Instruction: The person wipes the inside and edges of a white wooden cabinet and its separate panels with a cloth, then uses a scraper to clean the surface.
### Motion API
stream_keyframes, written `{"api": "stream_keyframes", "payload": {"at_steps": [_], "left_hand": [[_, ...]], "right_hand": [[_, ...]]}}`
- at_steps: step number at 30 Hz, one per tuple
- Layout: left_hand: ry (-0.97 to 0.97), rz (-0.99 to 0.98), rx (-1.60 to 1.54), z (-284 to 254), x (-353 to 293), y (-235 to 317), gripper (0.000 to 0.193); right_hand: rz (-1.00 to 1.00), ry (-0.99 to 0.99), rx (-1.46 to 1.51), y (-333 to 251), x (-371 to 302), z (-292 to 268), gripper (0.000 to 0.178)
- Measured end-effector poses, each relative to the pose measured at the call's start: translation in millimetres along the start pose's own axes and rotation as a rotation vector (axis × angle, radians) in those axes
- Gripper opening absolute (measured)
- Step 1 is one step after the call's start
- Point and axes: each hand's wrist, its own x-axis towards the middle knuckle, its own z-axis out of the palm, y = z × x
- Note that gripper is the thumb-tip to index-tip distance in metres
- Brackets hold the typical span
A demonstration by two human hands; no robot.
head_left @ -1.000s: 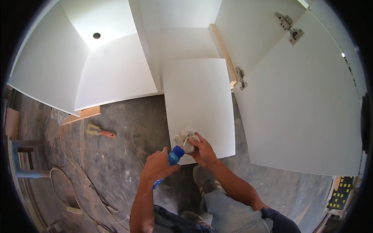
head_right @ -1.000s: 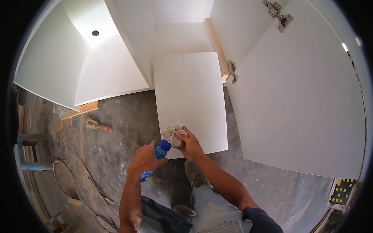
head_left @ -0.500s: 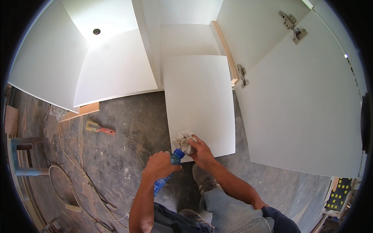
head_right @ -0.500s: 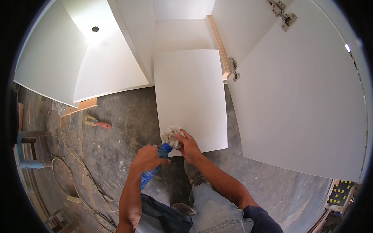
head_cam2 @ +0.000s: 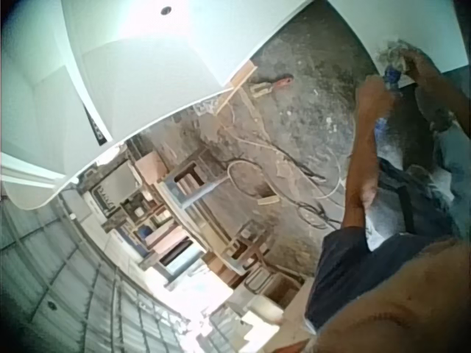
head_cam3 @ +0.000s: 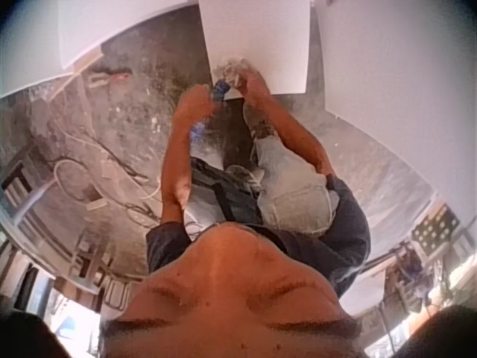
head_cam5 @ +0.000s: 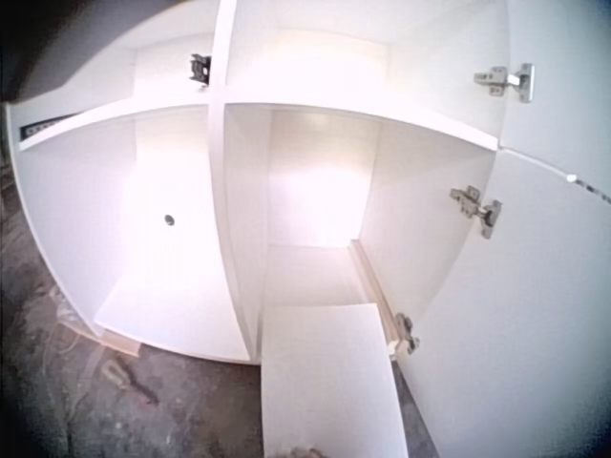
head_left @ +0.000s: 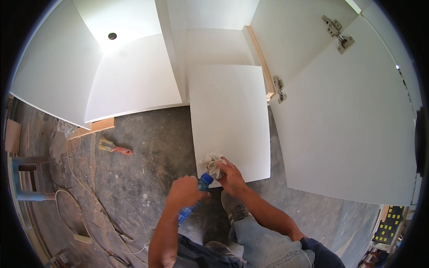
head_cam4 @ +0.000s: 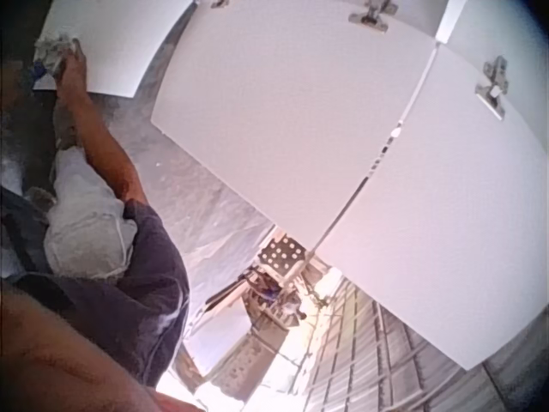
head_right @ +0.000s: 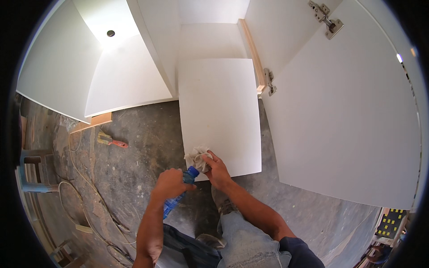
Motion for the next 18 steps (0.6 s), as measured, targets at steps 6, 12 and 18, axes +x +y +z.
{"api": "stream_keyframes", "payload": {"at_steps": [6,12,18], "left_hand": [[0.067,-0.031,-0.016,3,2,-9,0.058],[-0.005,-0.01,-0.026,6,7,1,0.059],[0.212,0.117,-0.219,2,8,-23,0.068]], "right_hand": [[0.018,0.019,0.029,6,0,0,0.037],[0.074,-0.042,0.035,10,-2,-8,0.036],[0.078,-0.073,0.169,-16,16,-21,0.032]]}}
